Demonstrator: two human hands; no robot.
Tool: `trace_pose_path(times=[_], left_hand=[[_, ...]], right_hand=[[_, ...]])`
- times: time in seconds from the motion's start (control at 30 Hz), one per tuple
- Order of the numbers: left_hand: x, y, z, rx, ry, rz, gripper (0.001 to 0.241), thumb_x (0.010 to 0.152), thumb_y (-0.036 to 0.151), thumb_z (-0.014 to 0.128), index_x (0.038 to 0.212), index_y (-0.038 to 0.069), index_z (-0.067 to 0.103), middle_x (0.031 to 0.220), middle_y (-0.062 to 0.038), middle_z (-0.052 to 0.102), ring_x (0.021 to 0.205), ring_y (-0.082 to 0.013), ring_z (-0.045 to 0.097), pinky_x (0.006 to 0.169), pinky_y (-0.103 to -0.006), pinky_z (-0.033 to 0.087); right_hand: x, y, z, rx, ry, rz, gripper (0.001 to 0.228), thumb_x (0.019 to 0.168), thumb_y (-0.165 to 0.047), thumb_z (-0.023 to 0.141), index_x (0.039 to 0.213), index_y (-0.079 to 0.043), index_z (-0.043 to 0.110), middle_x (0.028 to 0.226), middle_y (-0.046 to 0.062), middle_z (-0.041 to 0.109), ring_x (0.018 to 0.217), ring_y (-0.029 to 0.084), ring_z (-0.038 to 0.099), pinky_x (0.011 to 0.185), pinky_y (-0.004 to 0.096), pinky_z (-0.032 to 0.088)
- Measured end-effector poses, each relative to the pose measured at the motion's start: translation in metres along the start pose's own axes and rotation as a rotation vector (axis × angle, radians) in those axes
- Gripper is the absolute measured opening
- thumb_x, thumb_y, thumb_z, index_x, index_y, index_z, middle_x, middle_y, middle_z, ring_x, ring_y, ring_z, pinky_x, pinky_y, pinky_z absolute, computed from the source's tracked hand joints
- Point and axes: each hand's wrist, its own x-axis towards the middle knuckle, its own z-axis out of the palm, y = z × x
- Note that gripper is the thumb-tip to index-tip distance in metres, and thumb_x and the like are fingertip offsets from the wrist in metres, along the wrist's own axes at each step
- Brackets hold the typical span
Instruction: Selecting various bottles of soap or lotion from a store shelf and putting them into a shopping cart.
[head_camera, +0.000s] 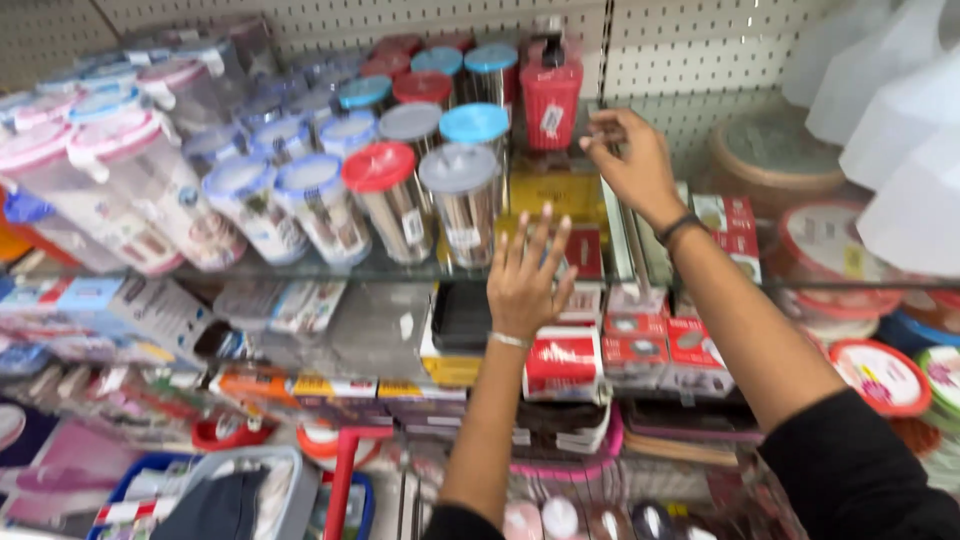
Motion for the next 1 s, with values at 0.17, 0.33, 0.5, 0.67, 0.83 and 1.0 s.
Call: trace_pose_path(times=[0.17,0.33,0.5,0.67,0.83,1.0], left_hand=[[-0.003,0.002,0.008,0.074,0.039,-0.035,0.053,0.107,0.049,0.042,0.152,0.026,0.055,0.16,-0.003,0.05,0.148,-0.0313,0.048,0.118,-0.0499,0.042],[-0.009,0.002,0.02,0.163,0.112,-0.038,0.056,0.108,0.053,0.032,0.149,0.028,0.06,0.155,0.0,0.056,0.146,-0.0297,0.05,0.119,-0.0483,0.038],[-0.011,0.001,0.021,0.195,0.104,-0.017,0.056,0.108,0.053,0.032,0.148,0.029,0.061,0.155,0.001,0.057,0.147,-0.03,0.05,0.121,-0.0475,0.034],[-0.006,0.003,0.015,0.13,0.087,-0.039,0.053,0.107,0.05,0.038,0.15,0.027,0.06,0.156,0.0,0.055,0.147,-0.0317,0.049,0.123,-0.0471,0.033],[0.003,0.009,-0.009,-0.073,-0.048,-0.129,0.055,0.105,0.044,0.045,0.155,0.022,0.052,0.162,-0.003,0.048,0.151,-0.033,0.045,0.124,-0.0464,0.032],[-0.013,0.035,-0.051,-0.647,-0.103,-0.206,0.056,0.112,0.045,0.042,0.158,0.013,0.042,0.162,-0.012,0.046,0.154,-0.034,0.041,0.128,-0.0472,0.029]], right_hand=[[0.112,0.068,0.045,-0.224,0.039,-0.19,0.077,0.087,-0.031,0.087,0.142,0.008,0.049,0.137,0.027,0.058,0.124,0.039,0.056,0.106,0.044,0.046],[0.157,0.083,0.074,-0.023,-0.081,0.069,0.12,0.071,-0.041,0.091,0.151,0.007,0.015,0.139,0.023,0.051,0.128,0.034,0.052,0.106,0.04,0.043],[0.154,0.117,0.078,-0.269,-0.016,0.01,0.07,0.087,-0.043,0.088,0.142,-0.007,0.062,0.127,0.023,0.054,0.122,0.04,0.049,0.108,0.046,0.041],[0.117,0.083,0.039,-0.136,-0.001,-0.154,0.047,0.089,-0.038,0.089,0.119,-0.006,0.072,0.116,0.016,0.056,0.107,0.03,0.057,0.098,0.042,0.049],[0.037,-0.005,-0.028,-0.007,0.049,-0.143,0.045,0.088,-0.034,0.089,0.121,-0.008,0.075,0.107,0.006,0.063,0.092,0.016,0.057,0.084,0.031,0.05],[-0.085,-0.09,-0.095,-0.038,0.018,-0.16,0.037,0.096,-0.028,0.09,0.117,-0.003,0.072,0.107,0.003,0.061,0.098,0.014,0.058,0.089,0.029,0.048]])
